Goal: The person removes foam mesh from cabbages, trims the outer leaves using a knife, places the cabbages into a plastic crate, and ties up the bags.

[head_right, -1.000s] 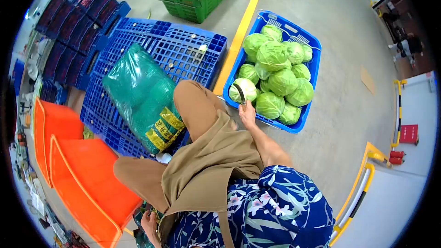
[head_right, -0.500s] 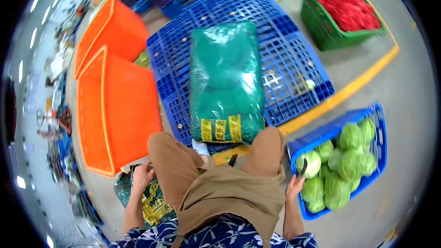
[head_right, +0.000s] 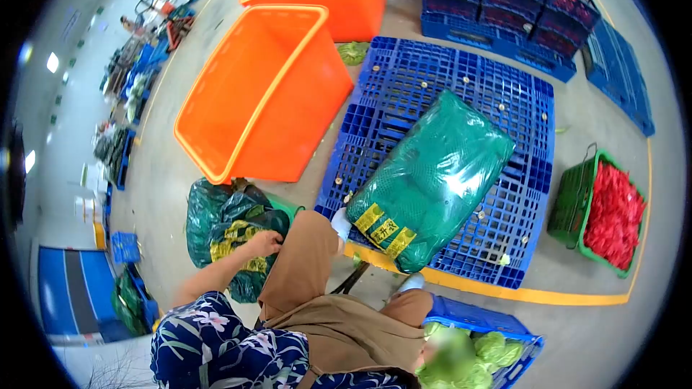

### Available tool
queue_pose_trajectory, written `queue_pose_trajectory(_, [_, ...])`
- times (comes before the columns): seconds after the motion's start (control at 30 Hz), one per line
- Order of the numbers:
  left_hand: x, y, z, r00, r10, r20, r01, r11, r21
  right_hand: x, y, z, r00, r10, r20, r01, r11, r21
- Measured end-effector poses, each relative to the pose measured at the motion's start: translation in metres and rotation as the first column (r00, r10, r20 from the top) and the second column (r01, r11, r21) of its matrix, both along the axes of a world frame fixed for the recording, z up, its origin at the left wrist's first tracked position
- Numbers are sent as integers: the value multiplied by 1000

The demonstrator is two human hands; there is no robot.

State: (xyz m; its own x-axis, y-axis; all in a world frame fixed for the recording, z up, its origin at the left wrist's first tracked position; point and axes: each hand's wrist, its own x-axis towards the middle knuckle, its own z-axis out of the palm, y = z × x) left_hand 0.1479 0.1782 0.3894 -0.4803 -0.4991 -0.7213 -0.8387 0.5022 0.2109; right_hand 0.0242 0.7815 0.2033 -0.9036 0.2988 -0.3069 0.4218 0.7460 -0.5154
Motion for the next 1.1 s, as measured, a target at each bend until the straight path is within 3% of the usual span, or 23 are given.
queue_pose_trajectory(0.1, [90, 51, -22, 944, 331, -22, -324, 933, 155, -41, 16, 37, 999, 43, 0, -43, 998, -54])
queue_pose_trajectory(0.17, [129, 101, -3, 854, 519, 41, -513, 824, 241, -61, 27, 61, 997, 71, 6, -70, 994, -84])
queue_pose_trajectory(0.27, [160, 181, 41, 701, 682, 209, -711, 643, 284, -87, 43, 88, 990, 141, 19, -138, 982, -128])
queue_pose_trajectory(0.33, [208, 229, 16, 655, 744, 129, -720, 563, 406, -111, 55, 105, 971, 237, 37, -228, 960, -164])
queue_pose_trajectory(0.37, [232, 271, 3, 600, 792, 110, -736, 493, 465, -128, 65, 113, 952, 302, 52, -289, 940, -180])
queue_pose_trajectory(0.4, [244, 309, 3, 445, 895, -44, -693, 374, 617, -147, 76, 121, 927, 369, 70, -349, 916, -198])
queue_pose_trajectory(0.43, [247, 345, -7, 295, 955, 29, -791, 227, 567, -166, 82, 130, 901, 423, 94, -395, 891, -224])
queue_pose_trajectory(0.47, [237, 369, 8, 328, 943, 52, -847, 270, 457, -185, 84, 138, 868, 480, 123, -442, 862, -247])
queue_pose_trajectory(0.57, [197, 445, 61, -157, 976, 147, -891, -205, 405, -239, 77, 152, 778, 597, 197, -520, 787, -333])
queue_pose_trajectory(0.7, [188, 558, 30, -370, 879, 300, -810, -464, 359, -310, 40, 148, 683, 695, 224, -557, 695, -455])
queue_pose_trajectory(0.73, [189, 588, 14, -416, 859, 300, -752, -510, 418, -329, 24, 144, 665, 718, 206, -564, 663, -493])
queue_pose_trajectory(0.77, [192, 615, -4, -457, 837, 300, -691, -547, 472, -347, 9, 137, 647, 738, 190, -574, 636, -516])
queue_pose_trajectory(0.8, [191, 628, -10, -463, 830, 311, -684, -558, 469, -362, -9, 124, 592, 805, 36, -726, 552, -410])
queue_pose_trajectory(0.83, [189, 633, -12, -472, 823, 318, -677, -569, 467, -376, -34, 116, 696, 709, 116, -595, 659, -460])
queue_pose_trajectory(0.9, [181, 606, 17, -523, 795, 307, -696, -606, 385, -353, -91, 150, 733, 659, 169, -476, 675, -564])
queue_pose_trajectory(1.03, [191, 575, 21, -601, 750, 277, -666, -661, 345, -323, -146, 149, 651, 747, 137, -543, 583, -604])
queue_pose_trajectory(1.1, [198, 557, 12, -617, 744, 257, -666, -667, 334, -284, -155, 178, 618, 778, 112, -596, 556, -579])
